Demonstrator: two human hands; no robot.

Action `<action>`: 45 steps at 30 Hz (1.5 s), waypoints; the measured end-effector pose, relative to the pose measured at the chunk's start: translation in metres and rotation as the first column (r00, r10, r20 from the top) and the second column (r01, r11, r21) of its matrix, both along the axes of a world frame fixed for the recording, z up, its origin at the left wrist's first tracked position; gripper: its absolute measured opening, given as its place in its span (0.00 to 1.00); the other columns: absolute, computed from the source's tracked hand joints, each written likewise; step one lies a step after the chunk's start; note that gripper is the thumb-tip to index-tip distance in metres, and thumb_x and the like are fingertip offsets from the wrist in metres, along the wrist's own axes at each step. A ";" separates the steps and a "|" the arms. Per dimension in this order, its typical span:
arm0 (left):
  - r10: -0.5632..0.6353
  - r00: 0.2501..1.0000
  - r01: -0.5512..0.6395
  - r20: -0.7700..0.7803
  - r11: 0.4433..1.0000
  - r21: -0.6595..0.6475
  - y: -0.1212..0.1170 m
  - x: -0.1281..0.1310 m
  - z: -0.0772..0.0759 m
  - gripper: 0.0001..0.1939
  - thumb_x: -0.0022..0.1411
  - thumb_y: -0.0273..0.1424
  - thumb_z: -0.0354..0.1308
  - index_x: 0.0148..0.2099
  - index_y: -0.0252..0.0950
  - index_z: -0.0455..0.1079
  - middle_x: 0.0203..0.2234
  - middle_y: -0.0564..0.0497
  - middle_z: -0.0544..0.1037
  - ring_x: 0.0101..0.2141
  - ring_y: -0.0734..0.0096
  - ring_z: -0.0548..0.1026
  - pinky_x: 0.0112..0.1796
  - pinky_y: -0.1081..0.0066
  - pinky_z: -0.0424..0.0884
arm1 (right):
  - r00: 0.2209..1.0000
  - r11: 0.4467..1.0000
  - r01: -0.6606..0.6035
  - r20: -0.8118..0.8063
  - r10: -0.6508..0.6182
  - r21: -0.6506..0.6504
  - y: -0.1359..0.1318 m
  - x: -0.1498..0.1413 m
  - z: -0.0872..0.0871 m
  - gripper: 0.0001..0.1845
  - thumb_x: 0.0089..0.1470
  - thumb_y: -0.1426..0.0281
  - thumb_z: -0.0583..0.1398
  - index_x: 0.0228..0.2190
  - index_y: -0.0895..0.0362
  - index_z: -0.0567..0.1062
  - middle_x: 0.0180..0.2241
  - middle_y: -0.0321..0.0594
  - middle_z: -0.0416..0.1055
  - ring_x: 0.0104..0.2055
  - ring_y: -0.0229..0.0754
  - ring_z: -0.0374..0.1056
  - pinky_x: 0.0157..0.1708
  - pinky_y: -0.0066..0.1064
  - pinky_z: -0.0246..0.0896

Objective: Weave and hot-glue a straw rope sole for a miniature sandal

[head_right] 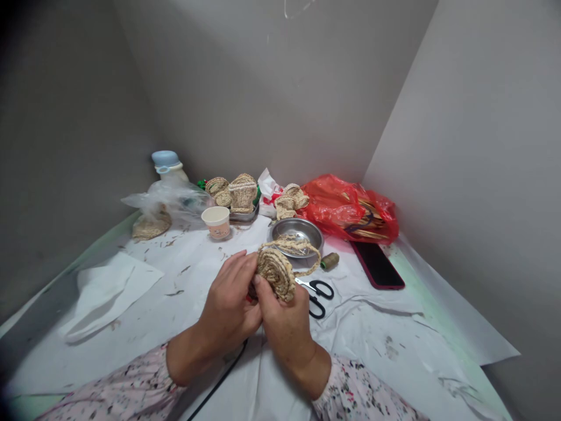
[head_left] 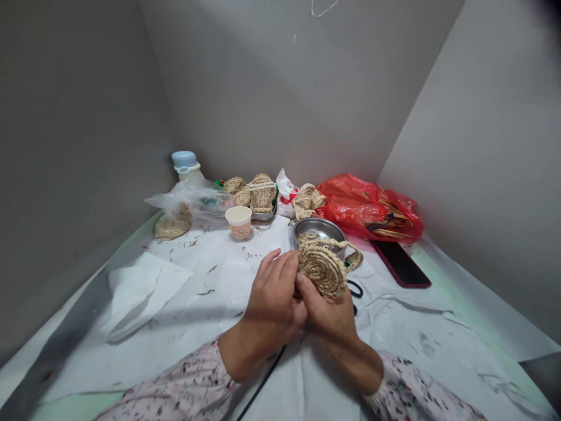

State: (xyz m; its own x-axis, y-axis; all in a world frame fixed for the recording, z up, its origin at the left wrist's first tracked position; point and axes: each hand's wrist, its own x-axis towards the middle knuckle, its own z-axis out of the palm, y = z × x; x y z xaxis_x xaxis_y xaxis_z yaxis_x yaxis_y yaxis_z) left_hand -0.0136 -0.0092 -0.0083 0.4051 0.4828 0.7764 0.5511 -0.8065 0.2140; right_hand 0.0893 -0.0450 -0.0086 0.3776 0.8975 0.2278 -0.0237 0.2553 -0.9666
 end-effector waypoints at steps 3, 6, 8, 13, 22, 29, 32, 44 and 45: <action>0.000 1.000 0.001 0.001 1.000 -0.011 0.000 0.000 0.000 0.21 0.52 0.23 0.51 0.50 0.29 0.62 0.43 0.35 0.77 0.45 0.54 0.76 0.55 0.50 0.67 | 1.000 1.000 -0.001 0.006 0.001 0.008 0.000 0.000 0.000 0.08 0.51 0.67 0.63 0.30 0.58 0.81 0.30 0.42 0.82 0.32 0.46 0.78 0.33 0.32 0.73; 0.001 1.000 -0.001 0.003 1.000 -0.006 0.001 0.000 -0.002 0.21 0.52 0.22 0.51 0.51 0.29 0.62 0.43 0.35 0.77 0.46 0.54 0.76 0.55 0.50 0.68 | 1.000 1.000 0.002 0.013 -0.002 -0.004 -0.001 0.000 0.000 0.08 0.51 0.67 0.63 0.30 0.57 0.82 0.30 0.42 0.82 0.32 0.46 0.78 0.33 0.32 0.73; -0.002 1.000 0.002 0.007 1.000 0.009 0.001 0.000 -0.003 0.21 0.52 0.22 0.51 0.51 0.28 0.62 0.43 0.34 0.77 0.46 0.54 0.76 0.55 0.50 0.68 | 1.000 1.000 0.007 0.016 -0.007 -0.018 -0.002 0.000 0.000 0.09 0.51 0.67 0.63 0.30 0.58 0.82 0.30 0.42 0.82 0.31 0.47 0.78 0.33 0.33 0.73; -0.010 1.000 0.009 0.008 1.000 0.026 0.002 0.000 -0.005 0.23 0.52 0.22 0.51 0.52 0.26 0.62 0.45 0.32 0.77 0.47 0.53 0.75 0.56 0.49 0.67 | 1.000 0.999 0.009 0.026 -0.008 -0.037 -0.002 0.000 -0.001 0.10 0.51 0.65 0.63 0.30 0.58 0.82 0.30 0.42 0.82 0.32 0.47 0.77 0.34 0.33 0.73; -0.008 1.000 0.008 0.012 0.999 0.045 0.002 0.000 -0.005 0.22 0.52 0.22 0.52 0.52 0.27 0.62 0.44 0.33 0.77 0.46 0.53 0.76 0.55 0.51 0.68 | 0.998 1.000 -0.011 0.058 0.011 0.003 -0.001 0.002 -0.002 0.09 0.53 0.66 0.62 0.31 0.58 0.82 0.31 0.41 0.82 0.32 0.45 0.77 0.35 0.31 0.73; -0.011 1.000 0.011 0.010 0.999 0.053 0.002 -0.001 -0.004 0.22 0.52 0.22 0.52 0.51 0.24 0.63 0.44 0.32 0.77 0.46 0.52 0.76 0.55 0.51 0.68 | 1.000 1.000 0.007 0.025 -0.007 0.005 -0.001 0.001 -0.004 0.08 0.52 0.68 0.63 0.31 0.58 0.82 0.31 0.42 0.82 0.31 0.45 0.77 0.32 0.30 0.73; -0.013 1.000 0.012 0.012 0.999 0.051 0.002 0.000 -0.004 0.22 0.52 0.22 0.52 0.51 0.24 0.63 0.44 0.32 0.77 0.46 0.53 0.76 0.55 0.51 0.68 | 1.000 1.000 0.003 0.025 -0.004 0.014 0.000 0.001 -0.006 0.07 0.52 0.69 0.62 0.31 0.57 0.81 0.31 0.40 0.82 0.32 0.44 0.77 0.33 0.29 0.73; -0.031 0.999 0.031 0.015 0.999 0.031 0.003 -0.002 -0.009 0.24 0.50 0.22 0.53 0.52 0.25 0.63 0.45 0.31 0.76 0.47 0.51 0.74 0.54 0.50 0.69 | 0.998 1.000 0.015 0.053 -0.016 0.025 0.000 0.002 -0.011 0.08 0.53 0.67 0.62 0.30 0.57 0.81 0.29 0.40 0.81 0.30 0.43 0.76 0.32 0.29 0.72; -0.032 0.999 0.031 0.015 0.999 0.032 0.003 -0.002 -0.009 0.24 0.51 0.23 0.53 0.52 0.25 0.63 0.45 0.31 0.76 0.48 0.50 0.74 0.54 0.51 0.69 | 0.999 1.000 0.013 0.051 -0.014 0.028 0.000 0.002 -0.011 0.08 0.53 0.68 0.62 0.30 0.57 0.82 0.29 0.40 0.81 0.30 0.43 0.76 0.32 0.29 0.72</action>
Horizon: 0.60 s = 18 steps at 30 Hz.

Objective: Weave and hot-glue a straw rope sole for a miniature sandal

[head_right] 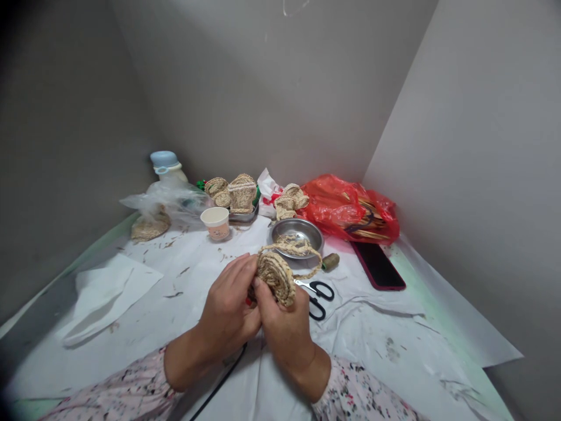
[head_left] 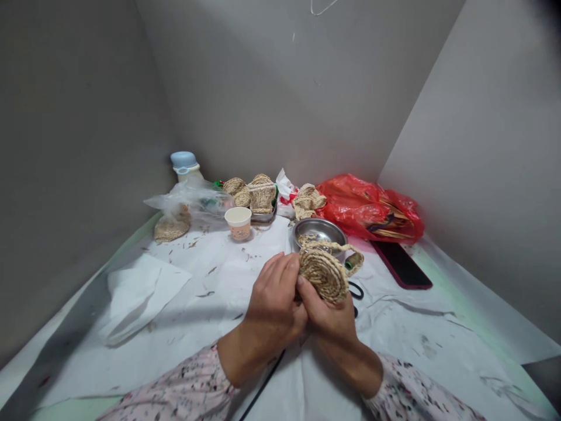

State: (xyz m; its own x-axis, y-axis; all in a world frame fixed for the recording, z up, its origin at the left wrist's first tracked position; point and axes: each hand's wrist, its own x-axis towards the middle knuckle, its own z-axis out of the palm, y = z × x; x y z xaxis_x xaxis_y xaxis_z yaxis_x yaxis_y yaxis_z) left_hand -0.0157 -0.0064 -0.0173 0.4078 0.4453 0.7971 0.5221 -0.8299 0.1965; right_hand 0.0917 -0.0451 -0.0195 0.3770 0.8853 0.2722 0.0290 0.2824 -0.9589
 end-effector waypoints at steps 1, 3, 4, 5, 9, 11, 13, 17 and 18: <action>-0.001 1.000 0.001 0.002 1.000 0.002 0.000 0.000 0.000 0.24 0.51 0.23 0.53 0.53 0.24 0.63 0.45 0.31 0.76 0.48 0.50 0.74 0.54 0.51 0.69 | 1.000 1.000 -0.003 -0.002 0.003 0.003 0.000 0.000 0.000 0.08 0.53 0.68 0.62 0.30 0.57 0.82 0.29 0.40 0.81 0.30 0.43 0.76 0.32 0.29 0.72; -0.005 1.000 0.005 0.006 1.000 0.001 0.000 0.000 0.000 0.25 0.51 0.23 0.53 0.53 0.24 0.63 0.45 0.31 0.76 0.48 0.50 0.74 0.54 0.52 0.70 | 1.000 1.000 -0.011 -0.008 0.011 0.004 0.000 0.000 -0.001 0.08 0.53 0.67 0.62 0.30 0.58 0.82 0.29 0.41 0.81 0.30 0.44 0.76 0.32 0.30 0.72; -0.007 1.000 0.007 0.009 1.000 -0.002 0.000 0.000 0.001 0.24 0.51 0.23 0.53 0.53 0.23 0.63 0.45 0.31 0.76 0.48 0.50 0.74 0.53 0.52 0.70 | 1.000 1.000 -0.011 -0.010 0.011 0.004 0.000 0.000 -0.001 0.09 0.53 0.67 0.62 0.30 0.58 0.82 0.29 0.41 0.81 0.30 0.44 0.76 0.32 0.30 0.72; -0.009 1.000 0.009 0.010 1.000 -0.008 0.000 0.000 0.001 0.24 0.51 0.23 0.53 0.53 0.23 0.64 0.45 0.31 0.76 0.48 0.50 0.74 0.53 0.51 0.69 | 1.000 1.000 -0.009 -0.012 0.009 0.003 0.001 0.000 -0.002 0.09 0.53 0.67 0.62 0.30 0.58 0.81 0.28 0.41 0.81 0.30 0.43 0.76 0.32 0.30 0.72; -0.013 1.000 0.014 0.012 1.000 -0.017 0.000 0.000 0.001 0.24 0.51 0.23 0.53 0.52 0.24 0.64 0.45 0.31 0.76 0.47 0.50 0.74 0.53 0.51 0.70 | 1.000 1.000 0.013 -0.004 -0.013 0.005 0.004 0.000 -0.006 0.09 0.52 0.67 0.62 0.28 0.58 0.81 0.25 0.39 0.79 0.26 0.41 0.74 0.28 0.28 0.71; -0.010 1.000 0.010 0.002 1.000 -0.023 0.000 0.000 0.001 0.24 0.51 0.23 0.53 0.52 0.26 0.64 0.45 0.32 0.76 0.47 0.50 0.74 0.53 0.51 0.69 | 1.000 1.000 0.015 -0.001 -0.015 -0.002 0.005 0.000 -0.008 0.09 0.52 0.67 0.63 0.28 0.58 0.81 0.24 0.39 0.79 0.25 0.42 0.74 0.27 0.29 0.71; -0.004 1.000 0.003 -0.008 1.000 -0.031 0.000 -0.001 0.001 0.24 0.51 0.23 0.53 0.52 0.27 0.63 0.45 0.32 0.76 0.47 0.50 0.74 0.53 0.51 0.69 | 1.000 1.000 0.023 -0.001 -0.023 -0.007 0.006 -0.001 -0.009 0.09 0.51 0.66 0.63 0.27 0.58 0.81 0.24 0.39 0.79 0.26 0.42 0.74 0.28 0.29 0.71; -0.008 1.000 0.007 -0.014 0.999 -0.042 0.000 -0.001 0.002 0.23 0.49 0.23 0.53 0.50 0.29 0.64 0.43 0.35 0.77 0.46 0.53 0.75 0.55 0.50 0.66 | 1.000 1.000 0.019 -0.008 -0.019 -0.008 0.006 -0.001 -0.008 0.09 0.51 0.66 0.63 0.28 0.58 0.81 0.26 0.40 0.80 0.27 0.43 0.74 0.30 0.30 0.71; -0.007 1.000 0.006 -0.014 0.999 -0.048 0.000 -0.001 0.003 0.22 0.49 0.22 0.53 0.50 0.31 0.64 0.43 0.36 0.77 0.45 0.55 0.75 0.55 0.50 0.65 | 1.000 1.000 0.010 -0.007 -0.010 -0.009 0.005 -0.001 -0.007 0.09 0.51 0.66 0.63 0.28 0.58 0.81 0.26 0.40 0.80 0.27 0.43 0.75 0.30 0.30 0.71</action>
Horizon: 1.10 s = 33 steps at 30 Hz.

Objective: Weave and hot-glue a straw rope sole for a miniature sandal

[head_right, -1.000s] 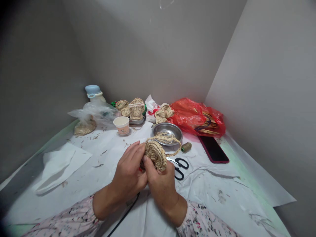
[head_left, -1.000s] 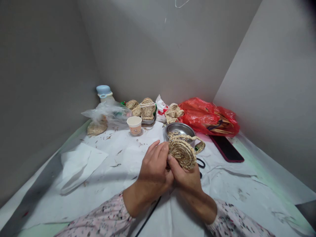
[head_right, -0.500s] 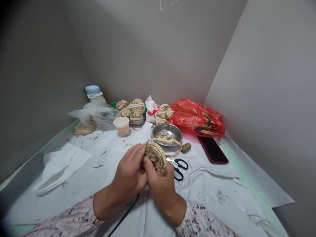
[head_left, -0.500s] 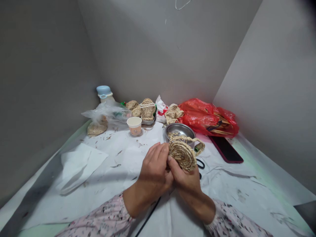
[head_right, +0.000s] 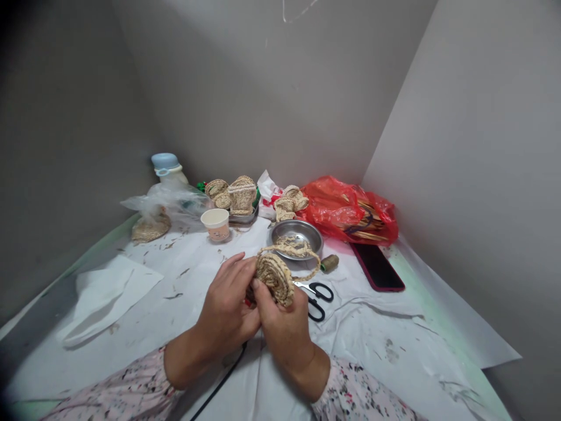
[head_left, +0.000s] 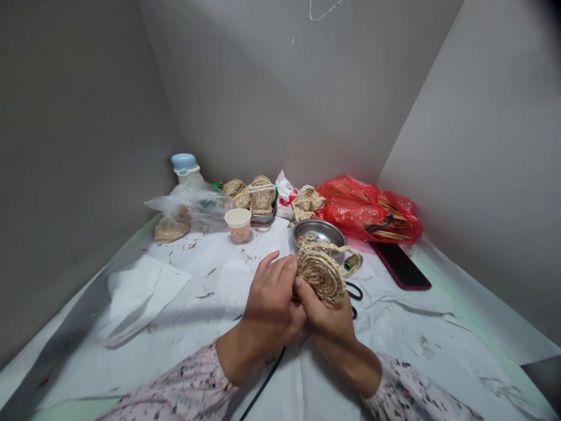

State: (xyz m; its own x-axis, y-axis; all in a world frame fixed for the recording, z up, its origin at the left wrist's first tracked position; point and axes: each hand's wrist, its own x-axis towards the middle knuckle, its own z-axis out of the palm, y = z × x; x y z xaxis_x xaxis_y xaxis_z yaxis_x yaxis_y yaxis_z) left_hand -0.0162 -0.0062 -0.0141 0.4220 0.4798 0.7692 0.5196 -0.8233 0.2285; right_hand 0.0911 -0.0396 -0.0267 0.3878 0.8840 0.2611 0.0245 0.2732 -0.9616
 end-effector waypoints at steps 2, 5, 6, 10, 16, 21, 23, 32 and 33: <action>0.017 1.000 -0.017 0.004 1.000 -0.008 0.000 0.000 0.001 0.22 0.50 0.22 0.53 0.50 0.32 0.63 0.43 0.38 0.77 0.45 0.57 0.76 0.56 0.48 0.63 | 1.000 1.000 -0.014 0.005 0.014 -0.002 -0.001 0.000 0.001 0.09 0.52 0.66 0.62 0.29 0.57 0.81 0.27 0.40 0.80 0.27 0.43 0.75 0.30 0.31 0.71; 0.078 0.997 -0.078 0.016 0.997 0.001 -0.001 0.001 0.003 0.23 0.51 0.23 0.54 0.52 0.31 0.63 0.47 0.35 0.76 0.49 0.55 0.74 0.57 0.47 0.61 | 1.000 1.000 -0.016 0.015 0.016 -0.008 -0.001 0.001 0.001 0.09 0.52 0.66 0.62 0.28 0.57 0.81 0.26 0.40 0.79 0.26 0.42 0.74 0.29 0.30 0.71; 0.092 0.996 -0.092 0.013 0.996 0.004 -0.001 0.001 0.003 0.24 0.52 0.23 0.54 0.53 0.31 0.62 0.48 0.34 0.75 0.50 0.54 0.73 0.57 0.46 0.61 | 1.000 1.000 -0.013 0.016 0.013 -0.012 -0.001 0.001 0.001 0.09 0.52 0.65 0.62 0.28 0.58 0.81 0.26 0.40 0.79 0.26 0.43 0.74 0.29 0.30 0.71; 0.091 0.996 -0.091 -0.018 0.996 -0.003 -0.002 0.002 0.000 0.29 0.51 0.23 0.53 0.57 0.27 0.58 0.49 0.31 0.74 0.52 0.51 0.72 0.57 0.43 0.58 | 1.000 1.000 0.002 0.029 -0.002 -0.010 -0.001 0.001 0.001 0.09 0.51 0.66 0.63 0.29 0.58 0.81 0.28 0.41 0.80 0.29 0.44 0.75 0.33 0.32 0.71; 0.075 0.995 -0.077 -0.062 0.997 -0.027 -0.001 0.000 -0.001 0.25 0.52 0.25 0.53 0.54 0.28 0.60 0.47 0.32 0.76 0.49 0.51 0.74 0.58 0.42 0.57 | 0.999 0.999 -0.035 0.007 0.035 -0.013 -0.002 0.000 0.003 0.09 0.51 0.66 0.63 0.27 0.58 0.80 0.25 0.41 0.80 0.28 0.45 0.76 0.29 0.31 0.72; 0.062 0.996 -0.064 -0.069 0.997 -0.030 -0.003 0.000 0.005 0.19 0.52 0.24 0.52 0.49 0.30 0.63 0.44 0.34 0.78 0.47 0.53 0.76 0.57 0.45 0.58 | 0.999 0.999 -0.046 -0.006 0.046 -0.003 -0.003 0.000 0.008 0.08 0.51 0.66 0.62 0.27 0.57 0.81 0.25 0.41 0.80 0.28 0.45 0.76 0.28 0.31 0.72; 0.061 0.996 -0.063 -0.066 0.998 -0.027 -0.003 0.001 0.006 0.17 0.52 0.24 0.52 0.47 0.31 0.64 0.42 0.35 0.78 0.45 0.54 0.76 0.57 0.45 0.59 | 0.999 0.999 -0.044 -0.011 0.044 -0.006 -0.004 -0.001 0.010 0.08 0.51 0.67 0.62 0.27 0.57 0.81 0.25 0.41 0.80 0.28 0.45 0.76 0.28 0.31 0.72; 0.062 0.996 -0.063 -0.068 0.998 -0.017 -0.003 0.001 0.007 0.13 0.52 0.23 0.52 0.42 0.31 0.65 0.38 0.37 0.79 0.42 0.57 0.77 0.56 0.48 0.61 | 0.999 0.999 -0.045 0.015 0.046 -0.019 -0.007 0.000 0.012 0.09 0.51 0.67 0.62 0.27 0.58 0.81 0.24 0.41 0.79 0.27 0.44 0.75 0.28 0.30 0.71; 0.061 0.996 -0.062 -0.066 0.998 -0.018 -0.004 0.001 0.008 0.13 0.52 0.23 0.52 0.42 0.31 0.65 0.38 0.37 0.79 0.41 0.57 0.77 0.56 0.48 0.61 | 0.999 0.999 -0.041 0.014 0.041 -0.022 -0.007 0.001 0.012 0.09 0.51 0.67 0.62 0.27 0.58 0.81 0.24 0.41 0.79 0.27 0.44 0.75 0.28 0.31 0.71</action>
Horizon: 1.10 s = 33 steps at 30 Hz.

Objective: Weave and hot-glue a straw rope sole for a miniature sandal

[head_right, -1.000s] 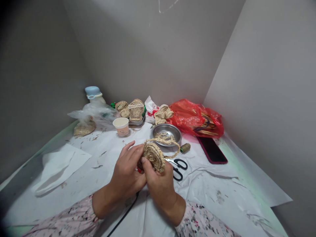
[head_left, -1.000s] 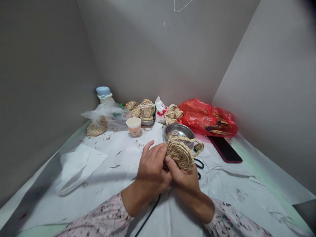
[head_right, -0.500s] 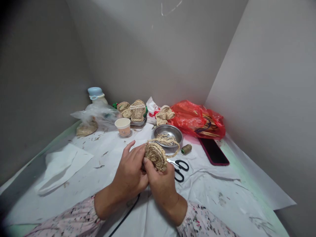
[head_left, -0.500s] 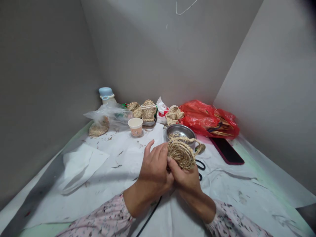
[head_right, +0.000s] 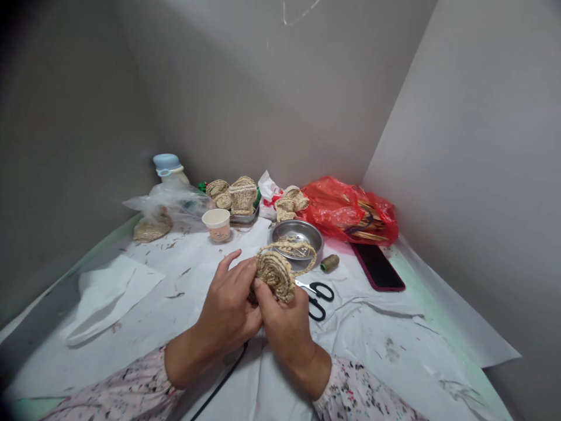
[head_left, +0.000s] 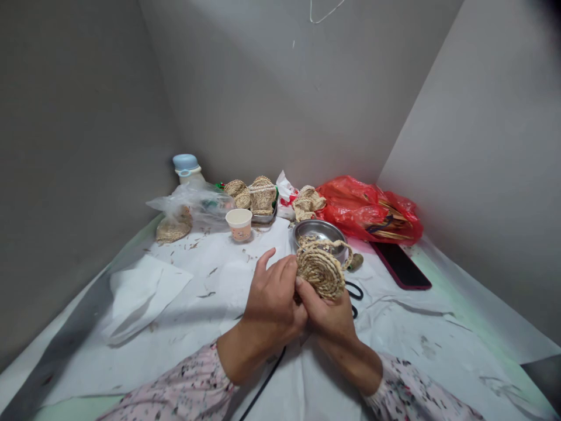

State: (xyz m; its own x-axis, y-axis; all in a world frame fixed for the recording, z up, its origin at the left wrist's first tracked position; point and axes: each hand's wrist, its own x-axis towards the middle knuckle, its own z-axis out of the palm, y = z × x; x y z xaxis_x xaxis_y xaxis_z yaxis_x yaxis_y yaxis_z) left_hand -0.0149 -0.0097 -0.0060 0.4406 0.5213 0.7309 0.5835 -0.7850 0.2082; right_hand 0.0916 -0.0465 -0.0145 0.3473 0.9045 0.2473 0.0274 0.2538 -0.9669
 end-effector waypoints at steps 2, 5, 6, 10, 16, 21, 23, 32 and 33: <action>-0.001 1.000 0.001 0.005 1.000 0.001 -0.001 0.000 0.001 0.13 0.52 0.23 0.52 0.42 0.31 0.65 0.37 0.38 0.79 0.41 0.58 0.77 0.56 0.49 0.62 | 1.000 1.000 0.007 -0.004 -0.007 -0.001 -0.001 0.000 0.001 0.09 0.51 0.66 0.62 0.27 0.58 0.81 0.25 0.41 0.80 0.28 0.45 0.75 0.28 0.31 0.71; -0.004 1.000 0.004 0.015 1.000 0.003 -0.001 0.000 0.002 0.14 0.52 0.23 0.51 0.43 0.32 0.65 0.37 0.39 0.79 0.41 0.58 0.77 0.55 0.49 0.62 | 1.000 1.000 0.005 0.000 -0.005 -0.009 -0.001 0.000 0.001 0.10 0.51 0.65 0.62 0.27 0.58 0.81 0.25 0.41 0.80 0.28 0.45 0.75 0.28 0.30 0.71; -0.003 1.000 0.003 0.018 1.000 0.001 -0.001 0.000 0.002 0.14 0.52 0.23 0.51 0.43 0.32 0.65 0.37 0.39 0.79 0.41 0.58 0.77 0.55 0.49 0.62 | 1.000 1.000 0.003 0.002 -0.003 -0.015 -0.001 0.000 0.002 0.10 0.51 0.65 0.62 0.27 0.58 0.81 0.25 0.41 0.80 0.28 0.45 0.75 0.29 0.30 0.71; -0.003 1.000 0.003 0.020 1.000 -0.018 -0.002 0.000 0.002 0.13 0.52 0.23 0.51 0.42 0.33 0.65 0.36 0.40 0.79 0.40 0.59 0.77 0.56 0.49 0.62 | 1.000 0.999 0.000 -0.011 -0.001 -0.041 -0.001 0.000 0.002 0.10 0.50 0.64 0.63 0.28 0.58 0.81 0.26 0.41 0.80 0.29 0.45 0.75 0.31 0.31 0.71; -0.009 1.000 0.010 0.021 1.000 -0.022 -0.001 0.000 0.002 0.12 0.51 0.22 0.52 0.41 0.33 0.64 0.35 0.41 0.78 0.39 0.59 0.77 0.55 0.49 0.62 | 1.000 1.000 -0.001 -0.005 0.001 -0.011 -0.001 0.001 -0.001 0.09 0.51 0.66 0.62 0.28 0.58 0.81 0.26 0.41 0.80 0.29 0.45 0.75 0.31 0.31 0.71; -0.001 1.000 0.002 0.014 1.000 -0.018 0.000 0.000 -0.001 0.12 0.50 0.22 0.52 0.39 0.34 0.64 0.34 0.41 0.78 0.39 0.58 0.77 0.55 0.50 0.62 | 1.000 1.000 -0.011 -0.011 0.011 -0.004 0.000 0.001 0.002 0.08 0.52 0.67 0.62 0.27 0.57 0.80 0.26 0.40 0.80 0.29 0.44 0.76 0.30 0.30 0.71; 0.001 1.000 -0.001 0.015 1.000 -0.018 -0.001 0.000 -0.001 0.12 0.50 0.22 0.52 0.40 0.34 0.64 0.34 0.41 0.78 0.38 0.59 0.77 0.55 0.50 0.62 | 1.000 1.000 -0.011 -0.018 0.010 -0.007 0.001 0.001 0.003 0.08 0.52 0.67 0.62 0.27 0.57 0.80 0.27 0.40 0.80 0.30 0.44 0.76 0.30 0.30 0.71; 0.004 1.000 -0.004 0.014 1.000 -0.018 0.000 0.001 0.001 0.12 0.49 0.22 0.52 0.39 0.35 0.64 0.34 0.42 0.78 0.38 0.60 0.77 0.56 0.51 0.62 | 1.000 1.000 0.008 0.002 -0.008 -0.015 -0.001 0.000 0.002 0.09 0.51 0.66 0.62 0.27 0.58 0.80 0.25 0.41 0.80 0.29 0.45 0.75 0.30 0.30 0.71; 0.004 1.000 -0.004 0.011 1.000 -0.022 0.000 0.001 0.001 0.12 0.49 0.22 0.52 0.39 0.35 0.64 0.34 0.42 0.78 0.38 0.60 0.77 0.56 0.51 0.62 | 1.000 1.000 0.010 0.006 -0.010 -0.015 -0.001 0.000 0.002 0.09 0.51 0.66 0.62 0.27 0.58 0.80 0.25 0.41 0.80 0.28 0.45 0.75 0.29 0.30 0.70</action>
State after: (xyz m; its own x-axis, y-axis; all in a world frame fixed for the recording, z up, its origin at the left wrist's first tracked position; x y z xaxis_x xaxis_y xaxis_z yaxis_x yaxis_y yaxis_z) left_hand -0.0137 -0.0101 -0.0051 0.4304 0.5391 0.7239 0.5844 -0.7777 0.2317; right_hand 0.0916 -0.0473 -0.0126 0.3547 0.9048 0.2358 0.0358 0.2389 -0.9704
